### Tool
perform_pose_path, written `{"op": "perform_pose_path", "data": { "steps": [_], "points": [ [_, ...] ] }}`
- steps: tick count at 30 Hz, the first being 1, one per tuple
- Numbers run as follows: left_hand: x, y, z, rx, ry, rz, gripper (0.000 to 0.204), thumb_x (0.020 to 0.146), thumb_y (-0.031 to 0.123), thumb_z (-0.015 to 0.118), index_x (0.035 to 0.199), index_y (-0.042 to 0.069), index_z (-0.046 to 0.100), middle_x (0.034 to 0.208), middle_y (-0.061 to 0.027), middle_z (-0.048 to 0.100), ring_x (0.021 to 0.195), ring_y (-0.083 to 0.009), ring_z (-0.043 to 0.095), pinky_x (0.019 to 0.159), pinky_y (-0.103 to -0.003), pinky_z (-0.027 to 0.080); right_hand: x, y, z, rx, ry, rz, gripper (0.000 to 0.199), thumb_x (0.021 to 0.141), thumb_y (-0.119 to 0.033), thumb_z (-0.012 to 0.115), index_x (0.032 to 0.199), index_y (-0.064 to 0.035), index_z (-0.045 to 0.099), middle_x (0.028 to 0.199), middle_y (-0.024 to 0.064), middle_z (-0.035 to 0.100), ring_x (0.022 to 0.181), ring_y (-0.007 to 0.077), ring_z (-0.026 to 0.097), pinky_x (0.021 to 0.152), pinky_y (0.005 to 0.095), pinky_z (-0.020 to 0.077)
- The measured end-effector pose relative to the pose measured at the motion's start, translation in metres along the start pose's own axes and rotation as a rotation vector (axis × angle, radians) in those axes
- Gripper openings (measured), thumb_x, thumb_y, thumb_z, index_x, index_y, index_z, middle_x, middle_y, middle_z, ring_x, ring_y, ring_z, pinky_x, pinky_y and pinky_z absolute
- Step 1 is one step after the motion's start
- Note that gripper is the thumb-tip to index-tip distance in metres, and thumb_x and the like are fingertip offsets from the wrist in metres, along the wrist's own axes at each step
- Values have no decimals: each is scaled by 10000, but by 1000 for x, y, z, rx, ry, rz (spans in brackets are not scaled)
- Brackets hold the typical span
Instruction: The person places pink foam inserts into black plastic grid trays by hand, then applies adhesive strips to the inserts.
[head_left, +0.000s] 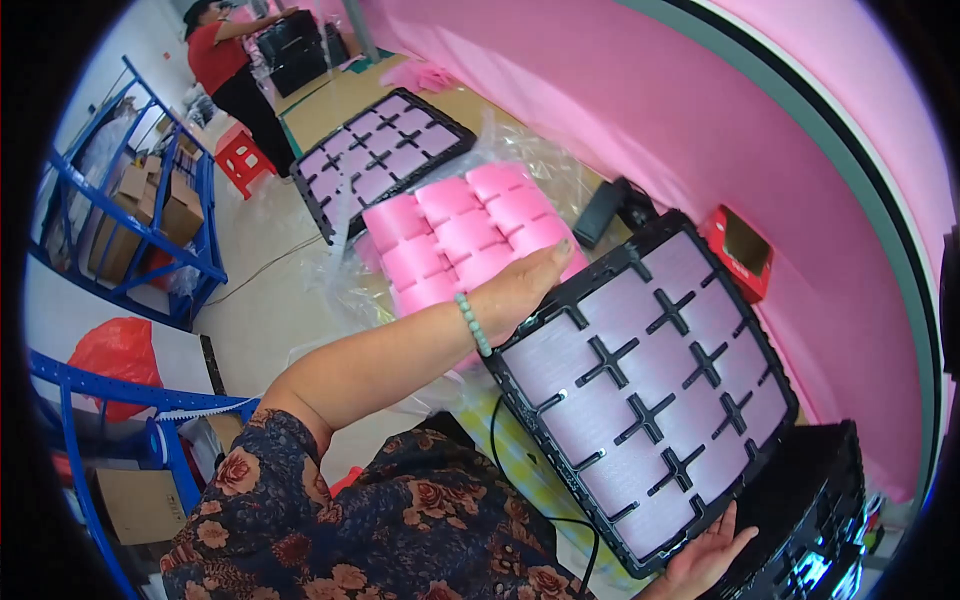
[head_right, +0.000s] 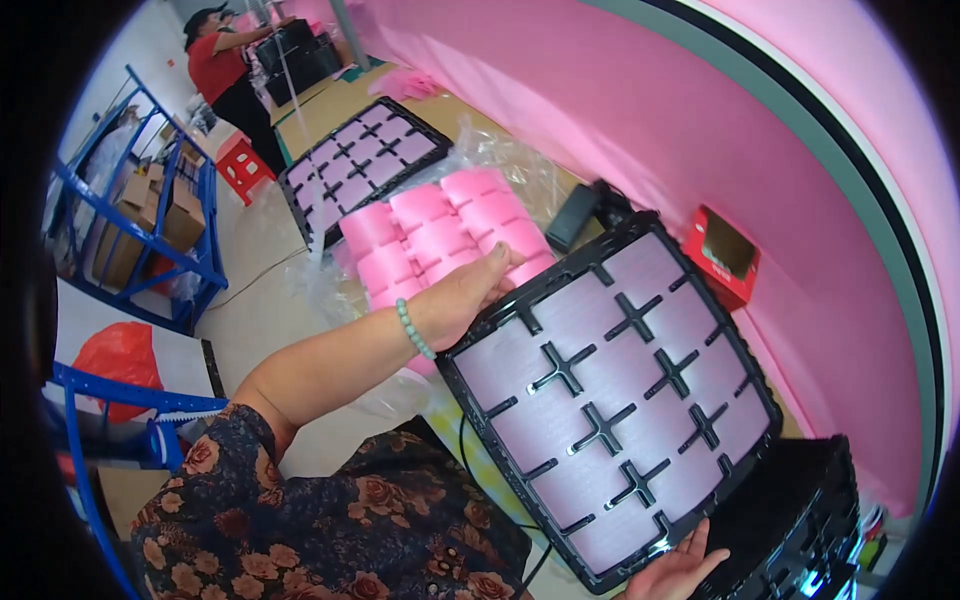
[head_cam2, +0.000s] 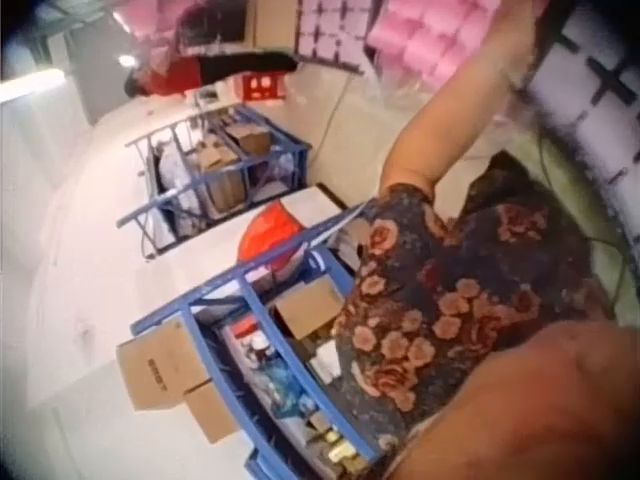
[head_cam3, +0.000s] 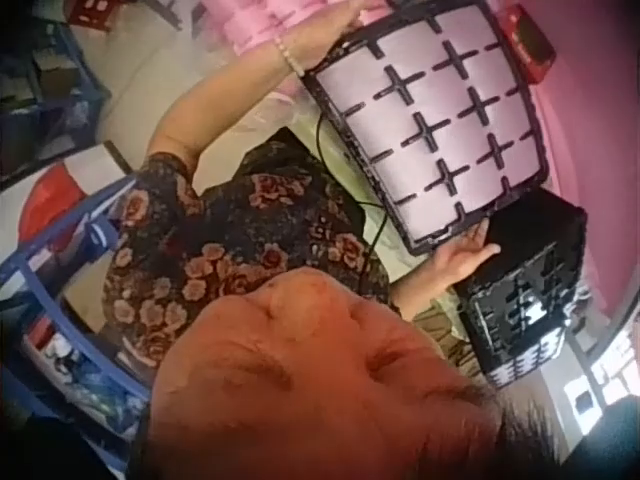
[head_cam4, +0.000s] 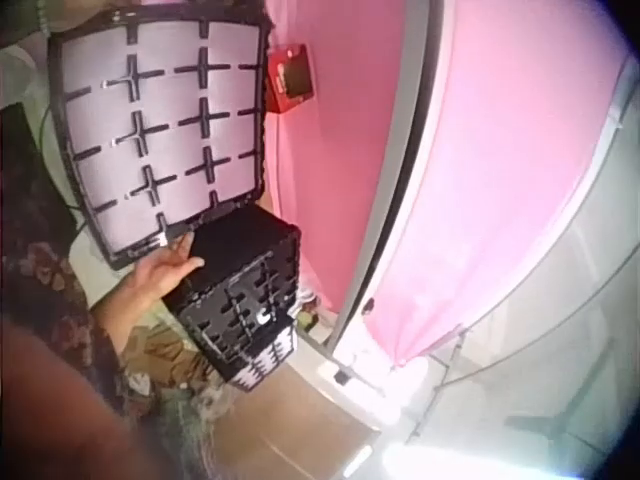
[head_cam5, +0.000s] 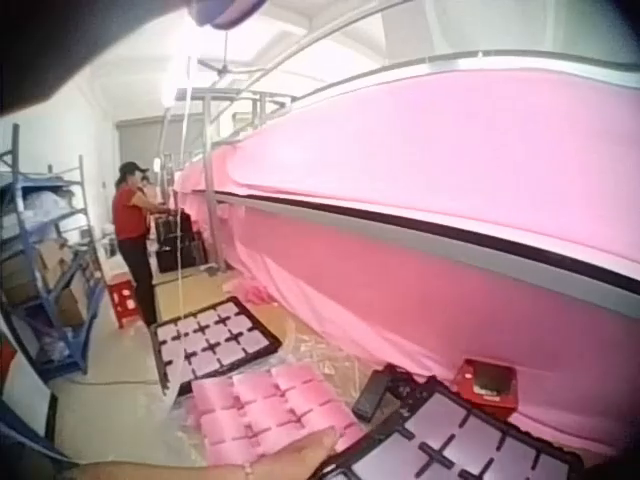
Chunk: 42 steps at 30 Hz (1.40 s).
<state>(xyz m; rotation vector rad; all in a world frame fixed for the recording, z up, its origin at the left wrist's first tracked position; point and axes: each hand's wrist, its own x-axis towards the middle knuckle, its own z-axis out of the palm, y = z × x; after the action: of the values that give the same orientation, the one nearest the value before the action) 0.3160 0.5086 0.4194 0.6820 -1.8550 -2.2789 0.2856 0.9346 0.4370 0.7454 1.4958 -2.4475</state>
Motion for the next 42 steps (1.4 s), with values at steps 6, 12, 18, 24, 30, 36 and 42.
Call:
{"op": "perform_pose_path", "data": {
  "steps": [6, 12, 18, 24, 30, 36, 42],
  "points": [
    [44, 79, -132, 126, 80, 118, 843, 899, 745, 437, 1379, 60, 537, 1310, -170, 514, 1268, -269, 426, 1118, -422, 292, -17, 69, 144, -132, -492, -164, 885, 1007, -673, 258, 1476, 70, 364, 1409, 150, 511, 1299, 257, 452, 1139, 412, 287],
    [14, 101, -365, 1, 676, -16, 1063, 859, 842, 375, 1505, -2, 373, 1403, -165, 494, 1303, -264, 428, 1145, -385, 271, 17, 178, 373, -413, -938, 87, 963, 958, -760, 197, 1567, -14, 209, 1613, 161, 256, 1481, 324, 229, 1192, 455, 148],
    [-76, 26, -430, -510, 625, 256, 925, 969, 715, 333, 1458, -68, 396, 1379, -134, 558, 1293, -219, 487, 1147, -356, 325, 39, 243, 597, -667, -1194, 209, 948, 983, -723, 168, 1477, 56, 387, 1500, 170, 445, 1388, 258, 397, 1162, 382, 286],
    [-63, -48, -433, -752, 1103, 274, 943, 968, 701, 380, 1445, -112, 358, 1337, -147, 544, 1276, -219, 468, 1144, -339, 313, 47, 363, 737, -1146, -1184, -64, 951, 899, -805, 358, 1468, -52, 472, 1443, 166, 520, 1334, 298, 459, 1136, 386, 303],
    [-36, -65, -424, -734, 1241, 251, 907, 984, 688, 350, 1443, -93, 377, 1333, -137, 534, 1271, -221, 447, 1155, -363, 279, 75, 412, 768, -1157, -1641, -436, 1020, 883, -829, 345, 1493, -13, 407, 1503, 188, 450, 1415, 291, 379, 1166, 384, 266],
    [-35, -54, -414, -685, 1282, 220, 896, 985, 684, 359, 1442, -86, 374, 1328, -129, 511, 1234, -214, 449, 1145, -375, 279, 108, 446, 766, -1356, -1509, -504, 1109, 843, -853, 353, 1558, -15, 222, 1602, 219, 259, 1507, 322, 213, 1222, 370, 162],
    [-40, -58, -416, -660, 1262, 261, 919, 984, 662, 406, 1528, -50, 202, 1471, -182, 359, 1366, -244, 350, 1191, -366, 206, 108, 447, 764, -1349, -1509, -478, 1132, 835, -864, 351, 1556, -2, 213, 1601, 234, 247, 1506, 329, 210, 1222, 369, 163]
  ]
}}
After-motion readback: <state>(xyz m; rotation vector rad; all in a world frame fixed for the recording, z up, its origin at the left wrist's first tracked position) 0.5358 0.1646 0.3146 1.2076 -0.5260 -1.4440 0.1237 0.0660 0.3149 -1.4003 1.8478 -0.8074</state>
